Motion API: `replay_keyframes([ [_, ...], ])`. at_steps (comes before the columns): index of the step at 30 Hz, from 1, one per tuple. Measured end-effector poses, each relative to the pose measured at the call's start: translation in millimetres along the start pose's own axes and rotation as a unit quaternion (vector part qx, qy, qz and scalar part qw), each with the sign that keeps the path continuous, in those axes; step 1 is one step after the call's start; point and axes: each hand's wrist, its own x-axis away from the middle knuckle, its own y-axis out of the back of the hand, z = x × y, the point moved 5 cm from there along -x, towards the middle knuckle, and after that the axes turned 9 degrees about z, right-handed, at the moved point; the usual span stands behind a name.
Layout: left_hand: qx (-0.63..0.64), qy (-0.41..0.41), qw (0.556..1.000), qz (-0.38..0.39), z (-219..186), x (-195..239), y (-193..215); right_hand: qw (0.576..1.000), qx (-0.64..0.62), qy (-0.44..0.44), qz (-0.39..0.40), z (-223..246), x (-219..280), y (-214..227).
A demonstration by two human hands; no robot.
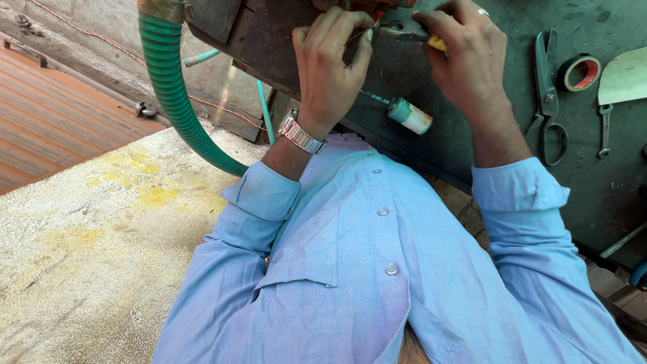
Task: The person strips and twists wires on an electrical motor using pliers, then wraps the connections with electrical tape. The work is performed at a cluttered workbench with various tools visible.
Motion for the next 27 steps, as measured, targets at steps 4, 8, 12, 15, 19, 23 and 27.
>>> replay_keyframes([
  [4, 0.011, 0.013, 0.999, 0.033, 2.6, -2.8, -2.1, 0.995, -0.086, -0.045, 0.028, -2.1, 5.9, 9.3],
  [8, 0.119, 0.064, 0.989, 0.056, 13.8, -3.9, -6.6, 0.984, -0.151, -0.076, 0.055, 3.9, 11.6, 15.9],
  [12, 0.211, 0.106, 0.970, 0.055, 26.9, -0.3, -14.5, 0.999, -0.031, -0.040, -0.018, 23.4, 14.4, 29.6],
  [15, 0.234, 0.115, 0.965, 0.039, 35.7, 1.9, -17.1, 0.994, 0.062, -0.002, -0.095, 38.0, 9.7, 37.7],
  [19, 0.249, 0.126, 0.960, 0.023, 43.8, 5.0, -19.0, 0.975, 0.171, 0.004, -0.144, 42.7, -2.0, 39.8],
  [23, 0.247, 0.090, 0.964, 0.034, 42.7, 5.3, -18.3, 0.957, 0.228, 0.024, -0.175, 40.1, -8.5, 39.5],
  [27, 0.290, 0.085, 0.953, 0.030, 40.7, 6.3, -19.3, 0.943, 0.278, 0.045, -0.177, 40.3, -8.2, 38.0],
])
